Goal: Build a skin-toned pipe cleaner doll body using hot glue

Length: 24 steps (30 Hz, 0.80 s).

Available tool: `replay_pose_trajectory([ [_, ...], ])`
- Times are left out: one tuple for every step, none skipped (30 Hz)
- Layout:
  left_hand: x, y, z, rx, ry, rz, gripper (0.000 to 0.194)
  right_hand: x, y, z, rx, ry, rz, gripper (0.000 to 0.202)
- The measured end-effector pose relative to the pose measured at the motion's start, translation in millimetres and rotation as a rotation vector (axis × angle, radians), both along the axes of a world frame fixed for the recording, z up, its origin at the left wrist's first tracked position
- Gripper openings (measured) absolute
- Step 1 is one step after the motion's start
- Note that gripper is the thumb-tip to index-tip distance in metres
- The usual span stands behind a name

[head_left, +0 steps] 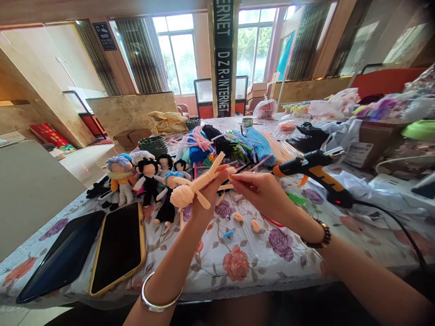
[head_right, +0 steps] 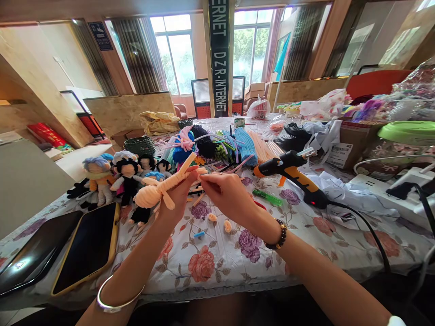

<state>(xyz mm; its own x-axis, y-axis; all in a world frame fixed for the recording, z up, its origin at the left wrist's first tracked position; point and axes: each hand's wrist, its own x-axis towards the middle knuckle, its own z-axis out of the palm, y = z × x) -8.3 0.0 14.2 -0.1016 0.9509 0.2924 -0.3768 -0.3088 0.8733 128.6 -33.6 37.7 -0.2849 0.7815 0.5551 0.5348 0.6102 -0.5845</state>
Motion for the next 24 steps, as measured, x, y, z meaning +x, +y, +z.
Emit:
replay_pose_trajectory([
  [0, 1, -0.4, 0.006, 0.002, 0.012, 0.027, 0, 0, 0.2, -0.006, 0.009, -0.002, 0.030],
  [0, 1, -0.6, 0.013, 0.000, 0.013, 0.026, 1, -1, 0.6, -0.014, 0.018, -0.002, 0.030],
  [0, 1, -0.5, 0.019, -0.007, 0.009, 0.025, 1, -1, 1.0, -0.024, 0.024, -0.001, 0.030],
  [0, 1, -0.3, 0.022, -0.017, 0.001, 0.024, 2, -1, 1.6, -0.035, 0.029, 0.001, 0.030],
  [-1, 1, 0.1, 0.022, -0.025, -0.010, 0.023, 3, -1, 2.2, -0.047, 0.033, 0.003, 0.030],
  [-1, 1, 0.6, 0.019, -0.030, -0.020, 0.023, 3, -1, 2.7, -0.059, 0.038, 0.003, 0.029],
  [-1, 0, 1.1, 0.015, -0.031, -0.029, 0.023, 4, -1, 3.3, -0.072, 0.042, 0.002, 0.029],
  [-1, -1, 1.5, 0.010, -0.032, -0.035, 0.024, 5, -1, 3.9, -0.086, 0.047, 0.002, 0.028],
  [-1, -1, 1.7, 0.005, -0.031, -0.044, 0.025, 5, -1, 4.5, -0.101, 0.049, 0.001, 0.028],
  [-1, -2, 1.7, 0.002, -0.030, -0.055, 0.026, 6, -1, 5.3, -0.114, 0.050, -0.001, 0.028],
  [-1, -3, 1.5, 0.000, -0.030, -0.069, 0.027, 6, -1, 6.2, -0.124, 0.050, -0.005, 0.028],
  [0, -3, 1.2, 0.002, -0.027, -0.085, 0.028, 7, -1, 7.2, -0.130, 0.048, -0.013, 0.027],
  [0, -3, 0.7, 0.006, -0.022, -0.102, 0.029, 7, -1, 8.2, -0.131, 0.045, -0.026, 0.027],
  [0, -4, 0.1, 0.013, -0.015, -0.116, 0.030, 7, -1, 9.2, -0.127, 0.042, -0.044, 0.027],
  [0, -4, -0.5, 0.021, -0.008, -0.128, 0.031, 8, -1, 10.0, -0.122, 0.037, -0.064, 0.026],
  [-1, -4, -1.1, 0.028, -0.001, -0.135, 0.031, 8, -1, 10.7, -0.116, 0.033, -0.083, 0.026],
  [-1, -4, -1.6, 0.032, 0.007, -0.142, 0.031, 8, -1, 11.1, -0.110, 0.026, -0.097, 0.025],
  [-1, -3, -2.0, 0.035, 0.019, -0.147, 0.031, 9, -1, 11.3, -0.104, 0.018, -0.104, 0.025],
  [-1, -3, -2.3, 0.039, 0.035, -0.148, 0.031, 9, 0, 11.2, -0.097, 0.010, -0.103, 0.024],
  [-1, -3, -2.6, 0.045, 0.054, -0.141, 0.030, 9, 0, 11.0, -0.091, 0.001, -0.092, 0.023],
  [-2, -3, -2.7, 0.054, 0.075, -0.128, 0.029, 9, 0, 10.9, -0.084, -0.005, -0.077, 0.022],
  [-2, -3, -2.8, 0.065, 0.095, -0.109, 0.027, 9, -1, 10.9, -0.074, -0.012, -0.062, 0.021],
  [-2, -3, -2.8, 0.078, 0.113, -0.088, 0.025, 9, -1, 11.1, -0.059, -0.020, -0.054, 0.020],
  [-2, -4, -2.7, 0.089, 0.129, -0.066, 0.023, 9, -2, 11.6, -0.040, -0.034, -0.055, 0.018],
])
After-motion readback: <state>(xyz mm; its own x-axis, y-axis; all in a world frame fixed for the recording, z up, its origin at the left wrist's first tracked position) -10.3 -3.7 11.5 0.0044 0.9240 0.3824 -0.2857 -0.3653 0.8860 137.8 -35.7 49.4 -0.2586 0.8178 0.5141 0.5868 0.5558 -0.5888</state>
